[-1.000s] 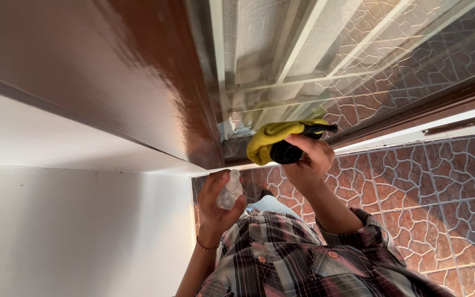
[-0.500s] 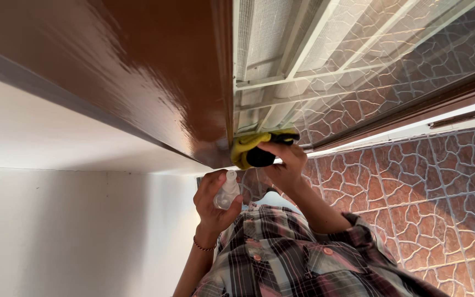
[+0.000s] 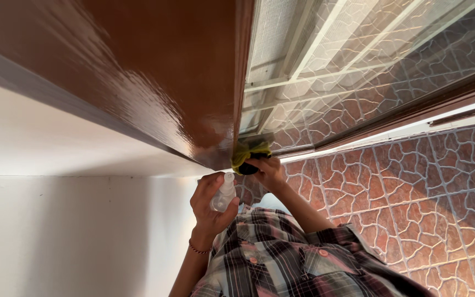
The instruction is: The person cleans a brown window frame using a yellow cloth and a spray bottle. They repeatedly spray the frame and wipe it down, focusing on the lower edge and the area around the mesh screen.
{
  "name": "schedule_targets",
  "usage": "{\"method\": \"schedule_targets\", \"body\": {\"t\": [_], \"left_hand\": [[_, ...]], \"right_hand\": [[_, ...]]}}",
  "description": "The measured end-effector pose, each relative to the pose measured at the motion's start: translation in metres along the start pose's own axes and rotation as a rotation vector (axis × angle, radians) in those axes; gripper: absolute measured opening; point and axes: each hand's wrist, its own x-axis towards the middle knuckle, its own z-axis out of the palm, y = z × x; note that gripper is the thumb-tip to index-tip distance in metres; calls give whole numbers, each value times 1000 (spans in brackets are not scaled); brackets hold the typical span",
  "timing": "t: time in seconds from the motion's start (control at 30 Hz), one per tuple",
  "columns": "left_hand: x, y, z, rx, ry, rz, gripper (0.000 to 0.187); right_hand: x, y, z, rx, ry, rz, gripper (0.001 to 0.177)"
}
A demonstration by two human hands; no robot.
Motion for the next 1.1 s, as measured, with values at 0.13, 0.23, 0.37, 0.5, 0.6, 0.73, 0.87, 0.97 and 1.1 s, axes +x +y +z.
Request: {"method": "schedule_targets", "body": {"t": [0.13, 0.23, 0.37, 0.5, 0.6, 0.73, 0.87, 0.97, 1.1], "left_hand": [[-4, -4, -4, 8, -5, -13, 60], [-6, -10, -4, 19, 5, -14, 60], [-15, -19, -1, 48, 6, -31, 58], [-20, -27, 2, 43, 0, -77, 57], [-22, -31, 1, 58, -4, -53, 58], [-26, -31, -1, 41, -12, -66, 57], [-29, -29, -1, 24, -27, -77, 55], [-29, -27, -2, 34, -44, -79, 55], [-26, -24, -4, 32, -35, -65, 55]], "right_hand": [[-8, 2, 1, -16, -46, 79, 32], [16, -11, -11, 18, 78, -1, 32], [54, -42, -42, 5, 215, -25, 31], [50, -34, -32, -19, 266, -61, 29], [19, -11, -3, 9, 210, -44, 28], [-9, 1, 10, 2, 45, 108, 30], [5, -10, -6, 48, 77, 132, 33], [49, -36, -32, 114, 210, -48, 35], [73, -54, -50, 50, 230, -19, 32]]}}
